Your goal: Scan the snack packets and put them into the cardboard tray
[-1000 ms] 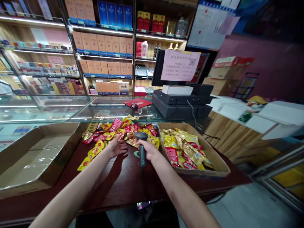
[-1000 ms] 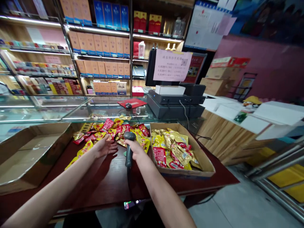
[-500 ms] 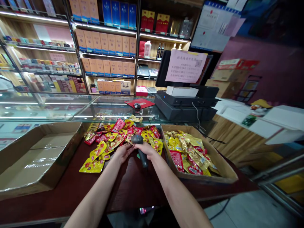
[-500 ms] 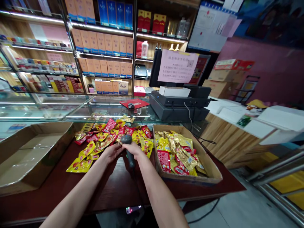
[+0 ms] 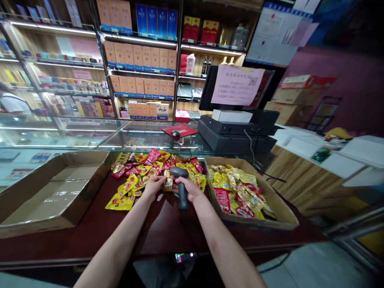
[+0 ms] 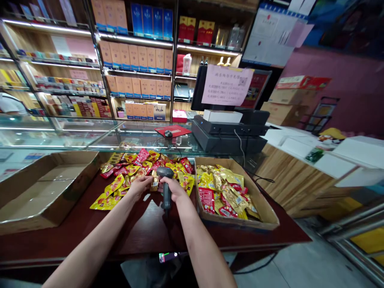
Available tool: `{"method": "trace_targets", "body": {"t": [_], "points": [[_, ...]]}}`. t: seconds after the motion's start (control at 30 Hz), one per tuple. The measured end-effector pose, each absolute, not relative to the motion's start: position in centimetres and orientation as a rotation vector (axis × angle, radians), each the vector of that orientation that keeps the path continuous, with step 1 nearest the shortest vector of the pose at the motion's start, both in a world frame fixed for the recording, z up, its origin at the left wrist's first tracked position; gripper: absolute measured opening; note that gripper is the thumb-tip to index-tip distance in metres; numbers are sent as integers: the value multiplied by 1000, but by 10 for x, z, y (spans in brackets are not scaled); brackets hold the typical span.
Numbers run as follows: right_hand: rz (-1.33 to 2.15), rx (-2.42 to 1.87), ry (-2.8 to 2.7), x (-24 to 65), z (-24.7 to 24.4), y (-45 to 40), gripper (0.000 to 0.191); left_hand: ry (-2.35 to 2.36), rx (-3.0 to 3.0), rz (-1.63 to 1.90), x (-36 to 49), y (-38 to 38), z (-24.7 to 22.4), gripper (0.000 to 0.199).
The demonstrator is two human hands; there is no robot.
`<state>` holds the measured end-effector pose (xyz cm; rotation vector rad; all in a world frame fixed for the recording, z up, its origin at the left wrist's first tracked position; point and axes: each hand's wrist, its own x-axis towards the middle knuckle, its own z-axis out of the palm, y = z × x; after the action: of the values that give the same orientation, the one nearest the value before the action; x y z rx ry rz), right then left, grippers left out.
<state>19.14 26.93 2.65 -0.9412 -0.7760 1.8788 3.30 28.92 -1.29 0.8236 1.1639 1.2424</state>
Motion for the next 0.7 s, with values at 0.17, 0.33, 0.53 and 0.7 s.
{"method": "trace_targets", "body": {"t": [0.17,0.33,0.53,0.7], "points": [[1758,-1097,-794,195,17,266,21,1021,764,1079,26,291,-10,42],[1569,-1172,-867,191,21,258,26,835,905,847,19,306,-6,38],[1341,-1261,-888,184,34,241,25,880,1051,1120,25,340,17,43],[1377,-1290,-943,174,41,222,15,815,1138,1218,37,356,33,44]]}}
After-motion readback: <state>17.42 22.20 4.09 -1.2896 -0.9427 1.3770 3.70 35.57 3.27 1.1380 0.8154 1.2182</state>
